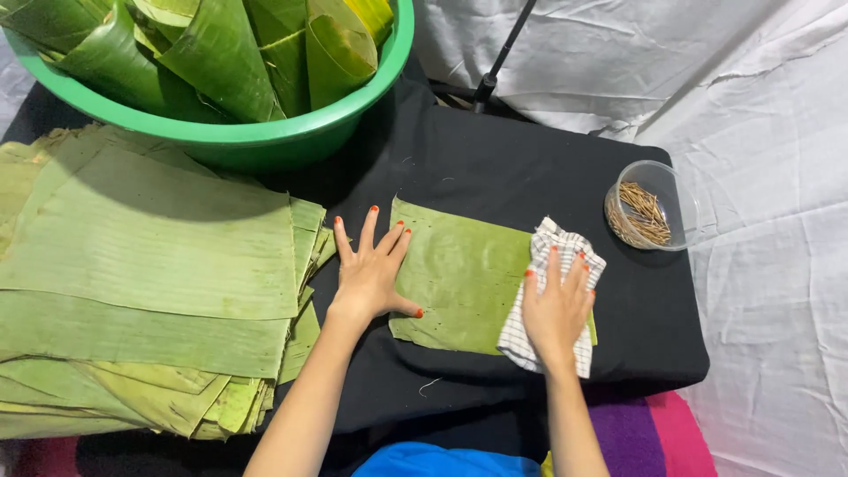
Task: Cleaning banana leaves with a cloth and folding them into cone shapes, secured with small wooden pins.
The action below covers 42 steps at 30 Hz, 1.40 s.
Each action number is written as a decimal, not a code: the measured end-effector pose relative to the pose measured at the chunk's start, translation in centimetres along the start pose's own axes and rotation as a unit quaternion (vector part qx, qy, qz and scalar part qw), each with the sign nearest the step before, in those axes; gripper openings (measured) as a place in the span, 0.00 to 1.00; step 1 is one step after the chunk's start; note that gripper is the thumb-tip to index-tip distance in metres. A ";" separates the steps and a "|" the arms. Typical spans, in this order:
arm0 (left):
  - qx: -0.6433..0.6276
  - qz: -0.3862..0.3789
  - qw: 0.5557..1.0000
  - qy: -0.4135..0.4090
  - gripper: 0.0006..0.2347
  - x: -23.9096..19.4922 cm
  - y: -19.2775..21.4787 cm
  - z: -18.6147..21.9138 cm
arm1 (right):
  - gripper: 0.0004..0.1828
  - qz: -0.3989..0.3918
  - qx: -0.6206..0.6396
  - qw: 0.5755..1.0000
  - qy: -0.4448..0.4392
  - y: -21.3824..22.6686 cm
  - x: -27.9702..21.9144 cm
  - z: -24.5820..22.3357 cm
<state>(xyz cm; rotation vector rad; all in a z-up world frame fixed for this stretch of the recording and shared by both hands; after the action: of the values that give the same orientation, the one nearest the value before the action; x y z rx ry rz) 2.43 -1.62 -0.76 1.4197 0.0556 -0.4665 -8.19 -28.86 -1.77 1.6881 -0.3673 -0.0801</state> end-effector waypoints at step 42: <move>0.026 0.008 1.000 -0.006 0.57 0.2 -0.8 -0.3 | 0.33 -0.022 0.008 0.993 0.116 -1.7 0.7 -2.3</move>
<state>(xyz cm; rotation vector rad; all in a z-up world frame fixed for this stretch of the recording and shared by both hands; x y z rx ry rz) 2.42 -1.50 -1.66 1.4668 0.0237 -0.4657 -6.61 -26.66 -2.95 1.7002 -0.1573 0.0869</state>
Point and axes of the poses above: each hand's wrist, its own x-axis towards the middle knuckle, its own y-axis out of the back of the hand, z = x × y, the point moved 3 cm from there along x, towards the middle knuckle, and after that the axes turned 15 degrees about y, right-handed, at the moved point
